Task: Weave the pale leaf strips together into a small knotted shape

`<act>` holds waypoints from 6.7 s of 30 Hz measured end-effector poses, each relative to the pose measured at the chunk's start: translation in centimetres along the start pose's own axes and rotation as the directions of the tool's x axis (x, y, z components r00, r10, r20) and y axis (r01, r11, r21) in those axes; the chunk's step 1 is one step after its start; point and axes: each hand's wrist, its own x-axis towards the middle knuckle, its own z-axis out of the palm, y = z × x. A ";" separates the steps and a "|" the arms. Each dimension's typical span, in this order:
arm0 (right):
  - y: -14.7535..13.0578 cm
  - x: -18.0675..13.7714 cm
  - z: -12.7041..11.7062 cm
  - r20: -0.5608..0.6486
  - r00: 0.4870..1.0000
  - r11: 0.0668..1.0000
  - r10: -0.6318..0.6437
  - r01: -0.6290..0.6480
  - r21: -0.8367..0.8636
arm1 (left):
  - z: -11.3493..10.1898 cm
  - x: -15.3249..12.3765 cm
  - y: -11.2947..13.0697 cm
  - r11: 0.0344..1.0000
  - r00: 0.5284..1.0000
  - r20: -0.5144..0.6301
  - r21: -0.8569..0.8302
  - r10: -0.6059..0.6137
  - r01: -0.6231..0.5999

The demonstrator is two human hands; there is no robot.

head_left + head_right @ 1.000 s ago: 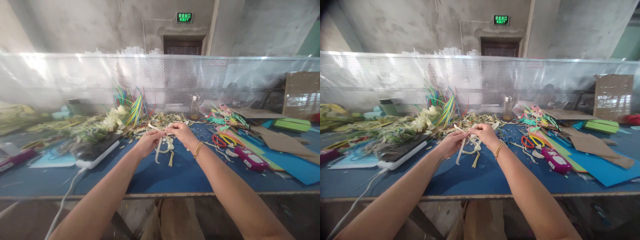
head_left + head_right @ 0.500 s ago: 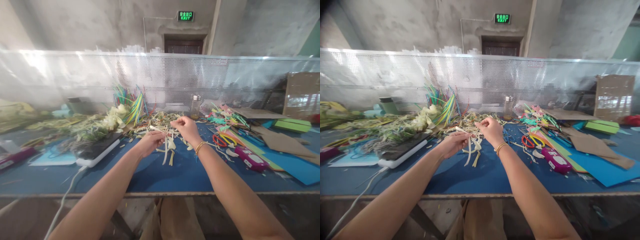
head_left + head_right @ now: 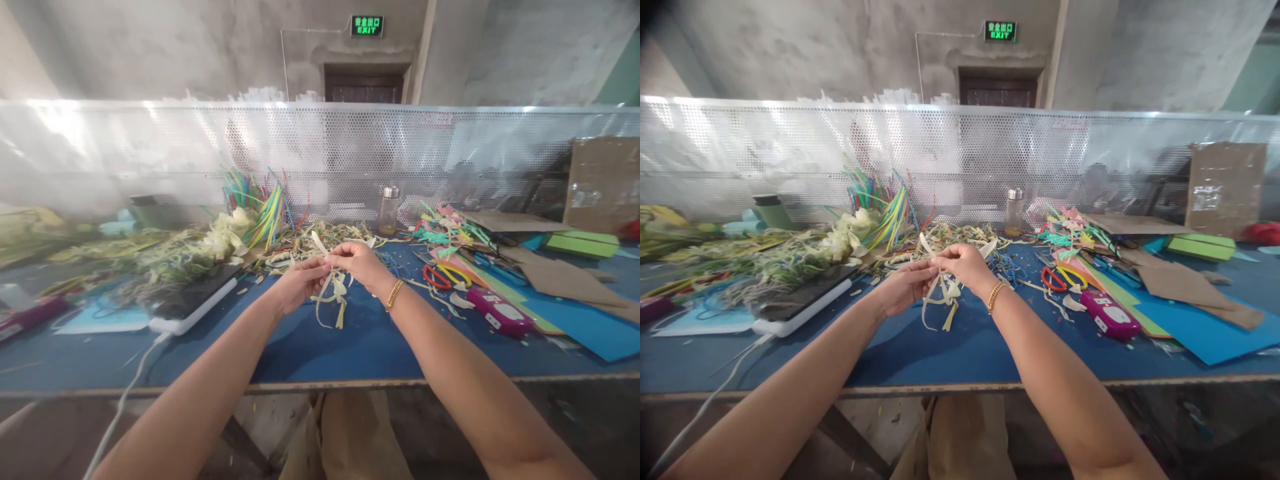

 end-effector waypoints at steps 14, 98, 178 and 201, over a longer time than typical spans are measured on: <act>0.2 0.1 0.5 -0.075 0.996 0.999 -0.050 0.051 0.019 | -0.2 0.0 -0.2 0.996 0.999 0.040 0.090 -0.005 0.001; 0.6 0.1 -0.1 -0.071 0.997 0.997 0.043 -0.048 -0.066 | -0.8 1.5 -0.9 0.833 0.858 -0.217 0.437 0.465 -0.340; -0.5 -0.4 -0.6 -0.017 0.915 0.745 -0.404 0.318 -0.587 | -1.6 1.5 -0.1 0.832 0.789 -0.367 0.465 0.493 -0.303; -0.3 -0.5 0.6 -0.127 0.934 0.858 -0.335 0.246 -0.451 | -0.8 1.1 -0.3 0.943 0.922 -0.199 0.104 0.332 -0.317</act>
